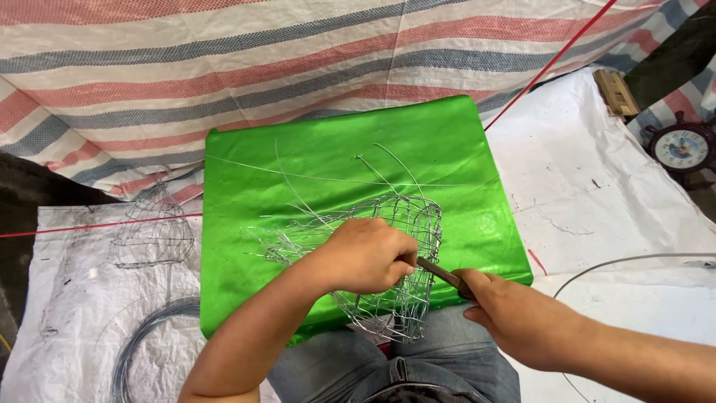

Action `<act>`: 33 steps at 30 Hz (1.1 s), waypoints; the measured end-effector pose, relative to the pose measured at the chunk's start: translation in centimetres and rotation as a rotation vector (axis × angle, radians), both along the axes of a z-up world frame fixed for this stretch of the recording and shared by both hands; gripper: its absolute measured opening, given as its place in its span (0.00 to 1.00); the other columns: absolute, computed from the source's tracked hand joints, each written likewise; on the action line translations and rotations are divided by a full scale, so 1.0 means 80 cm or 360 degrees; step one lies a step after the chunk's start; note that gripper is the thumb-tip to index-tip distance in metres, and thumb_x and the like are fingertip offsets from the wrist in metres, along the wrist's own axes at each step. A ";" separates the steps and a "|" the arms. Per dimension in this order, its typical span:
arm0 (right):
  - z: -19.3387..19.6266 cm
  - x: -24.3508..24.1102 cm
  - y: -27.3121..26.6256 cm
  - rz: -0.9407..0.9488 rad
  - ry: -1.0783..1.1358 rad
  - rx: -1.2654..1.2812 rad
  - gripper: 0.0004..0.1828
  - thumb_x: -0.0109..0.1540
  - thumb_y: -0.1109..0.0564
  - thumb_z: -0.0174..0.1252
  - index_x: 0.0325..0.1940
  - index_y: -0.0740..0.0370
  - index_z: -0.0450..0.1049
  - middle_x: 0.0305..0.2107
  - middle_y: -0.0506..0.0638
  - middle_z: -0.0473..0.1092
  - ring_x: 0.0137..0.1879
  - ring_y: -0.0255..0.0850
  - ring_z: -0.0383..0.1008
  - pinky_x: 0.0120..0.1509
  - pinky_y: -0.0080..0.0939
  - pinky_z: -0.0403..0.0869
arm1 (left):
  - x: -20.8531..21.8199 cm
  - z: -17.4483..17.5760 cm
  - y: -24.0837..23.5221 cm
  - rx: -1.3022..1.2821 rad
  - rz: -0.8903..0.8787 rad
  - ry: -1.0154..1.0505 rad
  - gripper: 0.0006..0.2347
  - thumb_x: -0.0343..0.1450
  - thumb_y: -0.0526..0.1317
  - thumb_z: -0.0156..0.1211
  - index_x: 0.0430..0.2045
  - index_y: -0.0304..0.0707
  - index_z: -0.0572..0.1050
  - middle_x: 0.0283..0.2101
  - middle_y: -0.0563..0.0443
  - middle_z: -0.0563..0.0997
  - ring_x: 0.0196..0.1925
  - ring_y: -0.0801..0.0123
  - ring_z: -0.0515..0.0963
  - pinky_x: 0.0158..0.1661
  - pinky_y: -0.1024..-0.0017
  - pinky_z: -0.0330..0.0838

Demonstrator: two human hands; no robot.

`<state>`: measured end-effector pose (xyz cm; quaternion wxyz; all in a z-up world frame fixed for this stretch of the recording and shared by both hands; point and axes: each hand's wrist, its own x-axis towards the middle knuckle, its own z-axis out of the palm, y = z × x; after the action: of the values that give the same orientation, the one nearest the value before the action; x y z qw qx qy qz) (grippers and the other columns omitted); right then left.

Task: Refining the structure of a wire cage by cutting excess wire and bending ends using pliers.

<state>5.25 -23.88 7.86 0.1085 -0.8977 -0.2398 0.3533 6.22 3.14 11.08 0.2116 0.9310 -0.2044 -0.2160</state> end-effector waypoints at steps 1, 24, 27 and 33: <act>-0.002 -0.001 0.002 -0.0002 -0.0005 -0.0004 0.19 0.64 0.47 0.55 0.59 0.46 0.63 0.41 0.43 0.80 0.44 0.43 0.84 0.49 0.47 0.79 | -0.001 -0.004 0.002 -0.0004 -0.0002 -0.0005 0.05 0.68 0.42 0.59 0.28 0.49 0.82 0.24 0.55 0.83 0.29 0.59 0.81 0.34 0.60 0.71; -0.109 0.023 0.027 0.0015 0.0036 0.1026 0.14 0.56 0.58 0.71 0.40 0.55 0.73 0.19 0.43 0.78 0.19 0.35 0.73 0.24 0.37 0.68 | -0.005 -0.025 0.038 -0.0316 0.0001 -0.0089 0.02 0.64 0.39 0.63 0.22 0.48 0.83 0.20 0.61 0.84 0.21 0.67 0.80 0.28 0.67 0.69; -0.108 0.022 0.043 -0.0021 0.0068 0.1068 0.14 0.56 0.60 0.70 0.42 0.56 0.74 0.22 0.45 0.80 0.23 0.38 0.75 0.28 0.38 0.71 | -0.007 -0.030 0.052 -0.0314 0.0017 -0.0128 0.02 0.65 0.40 0.64 0.22 0.50 0.83 0.21 0.63 0.85 0.22 0.68 0.80 0.28 0.68 0.69; -0.027 0.036 0.023 0.0035 0.0359 0.0099 0.12 0.64 0.50 0.59 0.51 0.44 0.72 0.39 0.33 0.87 0.33 0.31 0.84 0.38 0.36 0.77 | -0.013 -0.023 0.057 -0.0318 0.0072 0.0012 0.04 0.66 0.40 0.61 0.23 0.50 0.83 0.23 0.67 0.86 0.23 0.72 0.81 0.30 0.71 0.70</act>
<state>8.15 -22.05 5.73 0.1587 -0.8458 -0.2466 0.4456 5.16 7.73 9.26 0.3089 0.9089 -0.2030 -0.1932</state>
